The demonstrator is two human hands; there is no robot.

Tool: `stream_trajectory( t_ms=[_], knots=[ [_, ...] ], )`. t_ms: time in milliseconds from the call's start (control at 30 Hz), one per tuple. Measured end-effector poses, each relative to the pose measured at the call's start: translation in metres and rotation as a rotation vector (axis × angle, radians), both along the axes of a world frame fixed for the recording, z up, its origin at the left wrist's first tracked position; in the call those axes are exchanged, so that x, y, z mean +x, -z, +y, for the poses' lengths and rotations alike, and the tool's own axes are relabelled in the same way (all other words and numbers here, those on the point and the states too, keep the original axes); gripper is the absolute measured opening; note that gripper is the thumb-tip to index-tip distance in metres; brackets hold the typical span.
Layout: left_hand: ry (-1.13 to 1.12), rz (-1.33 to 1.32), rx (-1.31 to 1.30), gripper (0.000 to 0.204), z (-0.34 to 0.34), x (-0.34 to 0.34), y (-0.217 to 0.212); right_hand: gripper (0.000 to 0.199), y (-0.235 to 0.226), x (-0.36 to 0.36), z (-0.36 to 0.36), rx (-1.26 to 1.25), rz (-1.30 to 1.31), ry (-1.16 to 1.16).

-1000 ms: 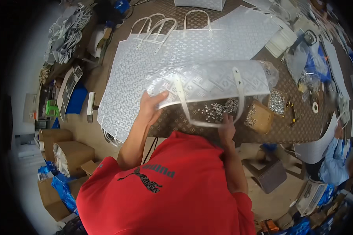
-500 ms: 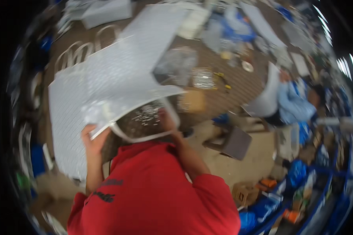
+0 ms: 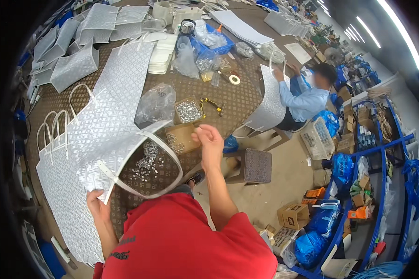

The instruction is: Assembling and folding white paper bags in a factory setting.

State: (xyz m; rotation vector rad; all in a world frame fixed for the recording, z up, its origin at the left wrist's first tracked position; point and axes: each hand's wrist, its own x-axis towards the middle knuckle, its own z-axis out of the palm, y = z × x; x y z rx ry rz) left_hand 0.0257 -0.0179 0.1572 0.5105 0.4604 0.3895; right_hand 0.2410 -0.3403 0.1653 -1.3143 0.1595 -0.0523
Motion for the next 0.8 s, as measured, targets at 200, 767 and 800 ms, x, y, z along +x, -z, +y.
stream_trajectory(
  t_ms=[200,767,800],
  knots=[
    [0.104,0.023,0.133,0.067,-0.012,0.016,0.019,0.008,-0.060,-0.043,0.112,-0.159,-0.163,-0.718],
    [0.229,0.119,0.346,0.042,-0.041,0.030,0.003,0.010,-0.017,-0.037,0.136,-0.341,0.016,-0.843],
    [0.257,0.104,0.369,0.040,-0.041,0.030,0.001,0.011,-0.017,-0.036,0.138,-0.393,-0.053,-0.872]
  ],
)
